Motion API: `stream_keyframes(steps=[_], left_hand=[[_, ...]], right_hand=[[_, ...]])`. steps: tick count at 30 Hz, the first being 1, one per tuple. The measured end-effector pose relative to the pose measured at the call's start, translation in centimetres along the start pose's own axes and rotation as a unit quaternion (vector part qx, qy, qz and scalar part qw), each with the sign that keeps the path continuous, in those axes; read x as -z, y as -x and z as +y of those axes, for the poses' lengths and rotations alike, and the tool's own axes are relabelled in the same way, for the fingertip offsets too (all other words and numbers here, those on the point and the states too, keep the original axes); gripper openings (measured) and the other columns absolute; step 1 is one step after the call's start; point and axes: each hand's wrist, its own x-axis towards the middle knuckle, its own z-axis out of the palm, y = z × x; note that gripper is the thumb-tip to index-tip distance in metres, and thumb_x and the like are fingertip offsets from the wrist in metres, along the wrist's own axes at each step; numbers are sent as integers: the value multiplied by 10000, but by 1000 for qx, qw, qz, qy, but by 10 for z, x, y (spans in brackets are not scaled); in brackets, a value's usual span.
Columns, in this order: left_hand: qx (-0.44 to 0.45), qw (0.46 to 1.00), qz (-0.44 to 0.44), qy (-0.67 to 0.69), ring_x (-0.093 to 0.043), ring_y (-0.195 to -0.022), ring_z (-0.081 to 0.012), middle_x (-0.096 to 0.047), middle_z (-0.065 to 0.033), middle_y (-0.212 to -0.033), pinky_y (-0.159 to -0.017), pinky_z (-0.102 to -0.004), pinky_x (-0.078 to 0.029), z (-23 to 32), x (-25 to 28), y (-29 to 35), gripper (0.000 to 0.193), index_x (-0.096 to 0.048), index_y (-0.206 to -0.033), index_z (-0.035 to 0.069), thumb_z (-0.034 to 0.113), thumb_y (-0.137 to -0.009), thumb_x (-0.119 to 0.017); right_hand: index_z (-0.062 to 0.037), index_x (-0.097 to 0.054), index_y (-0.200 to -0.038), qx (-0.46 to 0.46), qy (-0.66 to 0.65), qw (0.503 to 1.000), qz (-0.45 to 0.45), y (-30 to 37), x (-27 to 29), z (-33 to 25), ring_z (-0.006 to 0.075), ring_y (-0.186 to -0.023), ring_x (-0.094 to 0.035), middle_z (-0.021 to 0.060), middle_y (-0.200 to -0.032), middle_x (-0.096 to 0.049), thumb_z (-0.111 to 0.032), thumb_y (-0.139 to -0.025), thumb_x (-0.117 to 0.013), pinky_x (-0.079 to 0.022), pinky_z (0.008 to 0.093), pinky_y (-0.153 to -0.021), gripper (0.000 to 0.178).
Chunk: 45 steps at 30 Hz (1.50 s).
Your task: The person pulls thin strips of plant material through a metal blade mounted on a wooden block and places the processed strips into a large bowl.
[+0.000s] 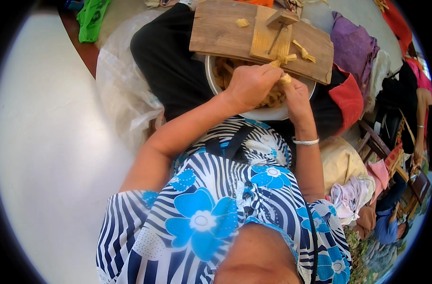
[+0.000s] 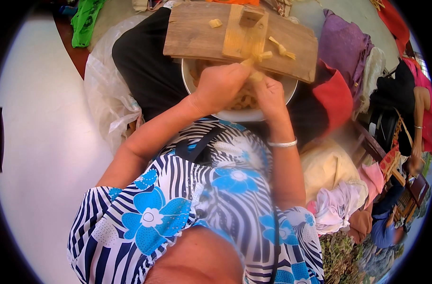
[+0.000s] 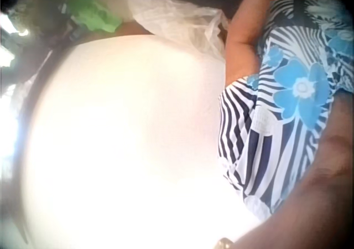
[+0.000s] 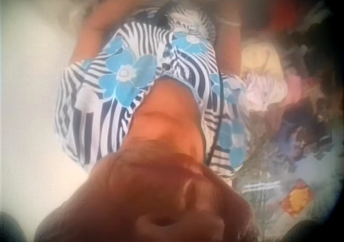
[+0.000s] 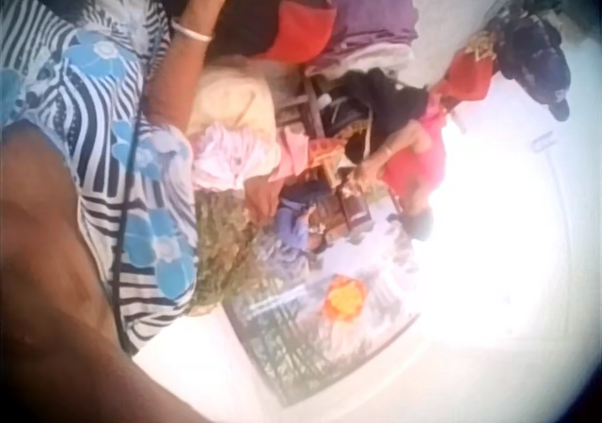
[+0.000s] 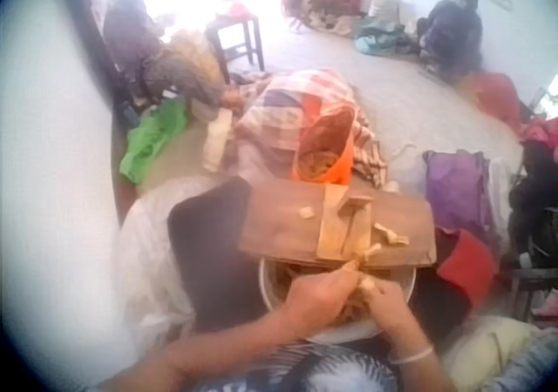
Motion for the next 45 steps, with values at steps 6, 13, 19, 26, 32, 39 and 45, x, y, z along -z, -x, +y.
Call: stream_keyframes(steps=[6, 13, 19, 26, 32, 39, 45], left_hand=[[38, 991, 10, 127, -634, -843, -319, -654, -127, -921, -690, -358, -510, 7, -4, 4, 292, -601, -1096, 74, 86, -805, -583], [153, 980, -79, 96, -604, -740, -297, -627, -135, -839, -664, -355, -475, 12, 11, -22, 243, -597, -1028, 41, 214, -862, -560], [311, 847, -100, 420, -532, -704, -140, -590, -55, -774, -627, -305, -447, -7, 15, -8, 248, -595, -897, -2, 235, -916, -526], [60, 997, -9, 50, -608, -722, -252, -619, -86, -803, -627, -327, -474, -13, 37, 13, 111, -614, -911, 53, 144, -847, -620], [-25, 1000, -6, 13, -595, -737, -322, -612, -112, -818, -615, -356, -480, 1, 37, -10, 98, -615, -876, 70, 135, -811, -649], [177, 955, -66, 228, -559, -674, -139, -606, -58, -754, -639, -263, -458, -6, 49, -15, 106, -616, -903, 35, 134, -866, -616], [155, 957, -81, 233, -524, -720, -85, -597, -33, -758, -665, -248, -450, -6, 45, -15, 114, -614, -908, 4, 113, -874, -609]], right_hand=[[59, -610, -1098, -35, -255, 965, -49, 4, -6, 0, 151, -960, -604, 89, -1120, -616, -120, -914, -592, -472, 289, -871, 257], [78, -664, -895, 241, 140, 956, 91, -3, -16, -12, 153, -1044, -539, 56, -1263, -489, 21, -824, -611, -423, 266, -889, 106], [46, -679, -915, 286, 35, 944, 163, 0, -15, -29, 171, -1084, -519, 83, -1279, -494, 18, -823, -635, -406, 267, -927, 105], [7, -608, -1155, 199, 60, 970, 125, 8, 1, -51, 209, -1146, -508, 141, -1294, -499, -95, -849, -661, -412, 306, -961, 327], [-5, -629, -1122, 116, 285, 949, -61, -3, 10, -71, 92, -810, -555, 25, -894, -615, -207, -913, -608, -449, 236, -746, 292], [3, -638, -1072, 124, 202, 971, -16, 10, 7, -64, 31, -632, -470, -46, -749, -547, -151, -914, -601, -398, 177, -571, 224], [3, -639, -1080, 153, 234, 960, -19, -2, 21, -64, 47, -679, -529, -5, -823, -631, -210, -915, -607, -434, 205, -601, 271]])
